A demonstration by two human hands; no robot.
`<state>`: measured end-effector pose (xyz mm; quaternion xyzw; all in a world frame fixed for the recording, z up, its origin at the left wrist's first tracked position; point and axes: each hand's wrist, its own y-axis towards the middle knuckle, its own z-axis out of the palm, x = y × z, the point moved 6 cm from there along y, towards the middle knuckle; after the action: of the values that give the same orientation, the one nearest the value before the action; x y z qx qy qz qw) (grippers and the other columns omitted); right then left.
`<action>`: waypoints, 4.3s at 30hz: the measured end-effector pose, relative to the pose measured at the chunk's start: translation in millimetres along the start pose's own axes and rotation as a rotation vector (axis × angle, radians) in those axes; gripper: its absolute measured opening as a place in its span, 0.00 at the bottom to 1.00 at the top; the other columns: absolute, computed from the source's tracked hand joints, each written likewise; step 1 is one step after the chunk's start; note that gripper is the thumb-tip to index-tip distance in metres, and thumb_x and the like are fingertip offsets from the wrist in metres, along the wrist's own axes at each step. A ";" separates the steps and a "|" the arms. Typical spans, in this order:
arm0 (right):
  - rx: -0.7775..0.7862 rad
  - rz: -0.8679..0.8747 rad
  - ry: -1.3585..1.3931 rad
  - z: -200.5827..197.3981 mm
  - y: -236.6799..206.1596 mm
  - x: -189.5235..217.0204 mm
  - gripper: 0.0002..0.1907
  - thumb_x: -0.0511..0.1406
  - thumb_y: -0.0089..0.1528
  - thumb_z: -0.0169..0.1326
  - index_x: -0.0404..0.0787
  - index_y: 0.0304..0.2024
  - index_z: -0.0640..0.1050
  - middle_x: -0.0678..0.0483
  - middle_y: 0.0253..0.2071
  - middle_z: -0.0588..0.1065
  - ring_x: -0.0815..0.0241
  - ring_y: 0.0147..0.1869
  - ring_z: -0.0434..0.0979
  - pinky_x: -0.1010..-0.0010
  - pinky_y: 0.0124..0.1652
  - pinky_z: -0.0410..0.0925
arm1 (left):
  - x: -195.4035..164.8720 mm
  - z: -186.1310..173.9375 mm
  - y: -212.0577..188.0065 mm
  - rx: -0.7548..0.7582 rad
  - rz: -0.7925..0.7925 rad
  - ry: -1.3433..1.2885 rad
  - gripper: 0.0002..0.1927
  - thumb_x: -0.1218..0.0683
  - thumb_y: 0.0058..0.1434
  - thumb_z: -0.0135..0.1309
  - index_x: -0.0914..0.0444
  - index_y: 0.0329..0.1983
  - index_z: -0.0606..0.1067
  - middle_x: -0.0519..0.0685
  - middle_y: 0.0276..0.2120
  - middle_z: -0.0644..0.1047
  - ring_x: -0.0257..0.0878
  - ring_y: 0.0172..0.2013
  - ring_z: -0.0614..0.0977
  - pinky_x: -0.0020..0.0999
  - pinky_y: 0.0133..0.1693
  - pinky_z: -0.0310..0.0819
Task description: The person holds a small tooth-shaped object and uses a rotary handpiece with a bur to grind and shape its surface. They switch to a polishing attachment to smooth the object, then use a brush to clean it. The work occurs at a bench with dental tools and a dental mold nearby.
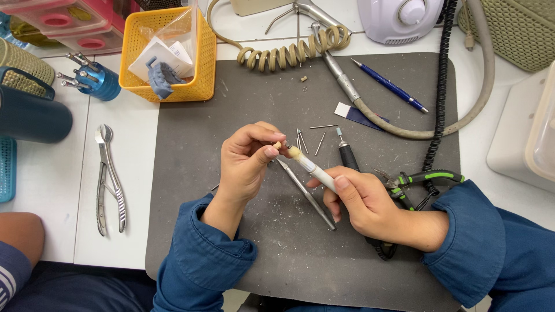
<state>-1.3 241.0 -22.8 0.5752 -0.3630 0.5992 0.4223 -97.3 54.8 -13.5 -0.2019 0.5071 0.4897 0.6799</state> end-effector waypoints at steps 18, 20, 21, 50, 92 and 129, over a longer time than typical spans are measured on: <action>0.314 0.331 0.657 3.1 -2.2 -22.4 0.37 0.49 0.74 0.23 0.26 0.39 0.75 0.49 0.14 0.71 0.56 0.14 0.73 0.71 0.19 0.69 | -2.8 3.2 0.6 0.043 0.005 -0.021 0.09 0.56 0.67 0.63 0.64 0.46 0.78 0.50 0.42 0.79 0.39 0.44 0.82 0.36 0.51 0.79; 0.346 0.329 0.731 4.1 -2.0 -21.6 0.38 0.49 0.75 0.23 0.26 0.38 0.75 0.49 0.14 0.71 0.55 0.14 0.73 0.70 0.19 0.69 | -2.8 3.6 1.0 0.055 0.007 -0.014 0.09 0.54 0.67 0.63 0.64 0.45 0.78 0.50 0.42 0.79 0.39 0.45 0.82 0.36 0.52 0.78; 0.363 0.319 0.751 4.6 -1.8 -20.9 0.38 0.49 0.76 0.24 0.26 0.38 0.75 0.49 0.14 0.70 0.55 0.14 0.72 0.70 0.20 0.68 | -2.7 4.0 1.3 0.065 0.011 -0.007 0.10 0.54 0.67 0.64 0.64 0.44 0.77 0.51 0.42 0.79 0.39 0.45 0.81 0.36 0.52 0.78; 0.421 0.197 0.645 8.5 0.6 -14.3 0.18 0.45 0.76 0.36 0.39 0.42 0.66 0.59 0.13 0.66 0.68 0.14 0.60 0.77 0.33 0.63 | -10.1 10.1 3.5 0.120 0.054 0.087 0.09 0.54 0.70 0.61 0.63 0.44 0.75 0.52 0.45 0.79 0.41 0.51 0.81 0.40 0.59 0.78; 0.410 0.223 0.722 7.9 5.1 -16.4 0.19 0.46 0.76 0.35 0.38 0.42 0.68 0.58 0.12 0.65 0.66 0.12 0.59 0.75 0.34 0.64 | -16.3 11.2 3.4 0.147 0.076 0.189 0.06 0.58 0.73 0.55 0.65 0.48 0.78 0.52 0.47 0.79 0.40 0.51 0.82 0.36 0.57 0.78; 0.156 0.272 0.578 22.0 -1.9 -20.5 0.12 0.39 0.73 0.48 0.36 0.46 0.72 0.60 0.18 0.63 0.71 0.17 0.56 0.76 0.19 0.50 | -22.7 14.1 -26.9 -0.093 0.264 0.488 0.17 0.69 0.72 0.51 0.65 0.62 0.70 0.51 0.50 0.75 0.38 0.49 0.80 0.32 0.57 0.77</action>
<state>8.5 219.7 -41.7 0.3583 -0.2546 0.8145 0.3787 -67.1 43.4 6.3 -0.2771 0.6547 0.5336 0.4581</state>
